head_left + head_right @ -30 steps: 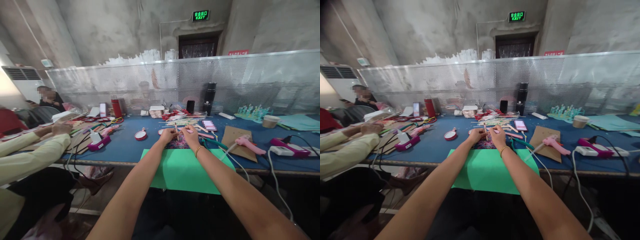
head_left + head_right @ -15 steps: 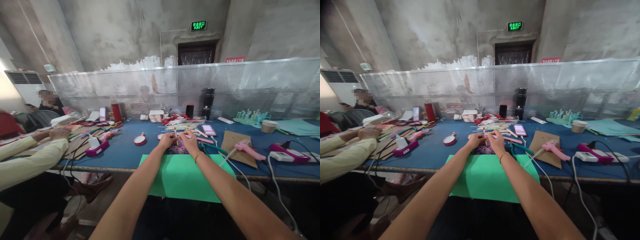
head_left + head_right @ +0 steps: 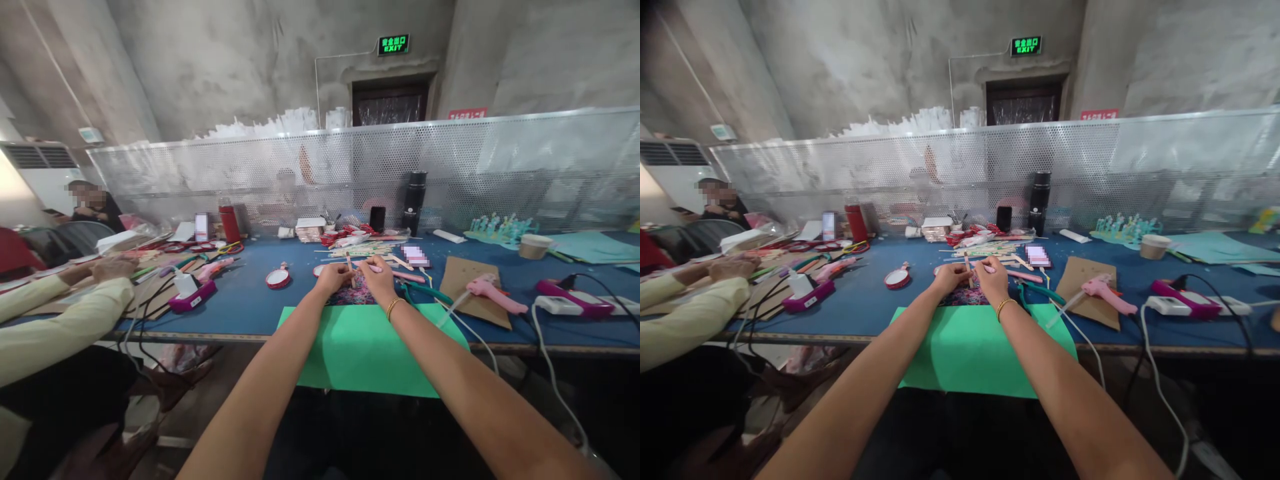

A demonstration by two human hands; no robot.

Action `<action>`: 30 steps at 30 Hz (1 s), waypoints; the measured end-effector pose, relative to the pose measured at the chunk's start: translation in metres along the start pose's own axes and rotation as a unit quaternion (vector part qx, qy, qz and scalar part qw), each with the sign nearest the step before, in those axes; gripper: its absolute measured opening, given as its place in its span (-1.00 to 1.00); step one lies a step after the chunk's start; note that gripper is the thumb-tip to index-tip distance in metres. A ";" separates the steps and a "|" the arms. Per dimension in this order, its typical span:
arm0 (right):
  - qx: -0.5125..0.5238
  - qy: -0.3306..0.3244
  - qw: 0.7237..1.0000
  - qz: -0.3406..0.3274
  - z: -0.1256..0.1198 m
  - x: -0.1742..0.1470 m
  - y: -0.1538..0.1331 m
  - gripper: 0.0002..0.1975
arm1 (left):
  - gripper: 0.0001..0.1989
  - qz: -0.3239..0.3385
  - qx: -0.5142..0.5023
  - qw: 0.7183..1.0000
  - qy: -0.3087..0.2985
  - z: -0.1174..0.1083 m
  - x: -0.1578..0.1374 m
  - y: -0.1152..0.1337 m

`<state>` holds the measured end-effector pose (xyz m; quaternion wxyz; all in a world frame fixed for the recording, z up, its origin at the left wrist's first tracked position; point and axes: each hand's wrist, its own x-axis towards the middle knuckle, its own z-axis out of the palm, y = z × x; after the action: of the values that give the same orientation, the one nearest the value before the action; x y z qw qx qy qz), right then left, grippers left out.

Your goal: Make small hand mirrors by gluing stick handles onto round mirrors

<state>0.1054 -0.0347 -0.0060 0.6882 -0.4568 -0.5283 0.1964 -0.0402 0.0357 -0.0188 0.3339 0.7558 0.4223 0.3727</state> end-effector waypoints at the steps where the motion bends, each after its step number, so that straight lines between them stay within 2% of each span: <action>1: 0.000 0.004 1.000 0.001 0.000 0.000 0.000 -0.81 | -0.58 0.004 0.000 1.000 0.000 0.000 0.000 -0.001; 8: 0.018 -0.023 1.000 -0.010 0.001 -0.002 -0.003 -0.81 | -0.58 0.009 0.016 1.000 -0.006 0.000 0.003 -0.008; 13: 0.011 -0.023 1.000 -0.017 0.003 -0.002 -0.004 -0.81 | -0.55 0.003 0.015 1.000 -0.001 0.000 0.001 -0.002; 21: -0.008 0.017 1.000 0.004 0.000 0.002 0.004 -0.80 | -0.58 -0.001 -0.003 1.000 -0.005 -0.002 -0.006 0.012; 30: 0.017 -0.018 1.000 -0.015 0.004 0.000 0.002 -0.80 | -0.52 -0.005 -0.001 1.000 -0.006 -0.001 -0.002 0.007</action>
<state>0.1022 -0.0320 -0.0076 0.6887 -0.4338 -0.5441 0.2036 -0.0396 0.0309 -0.0135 0.3390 0.7555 0.4237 0.3670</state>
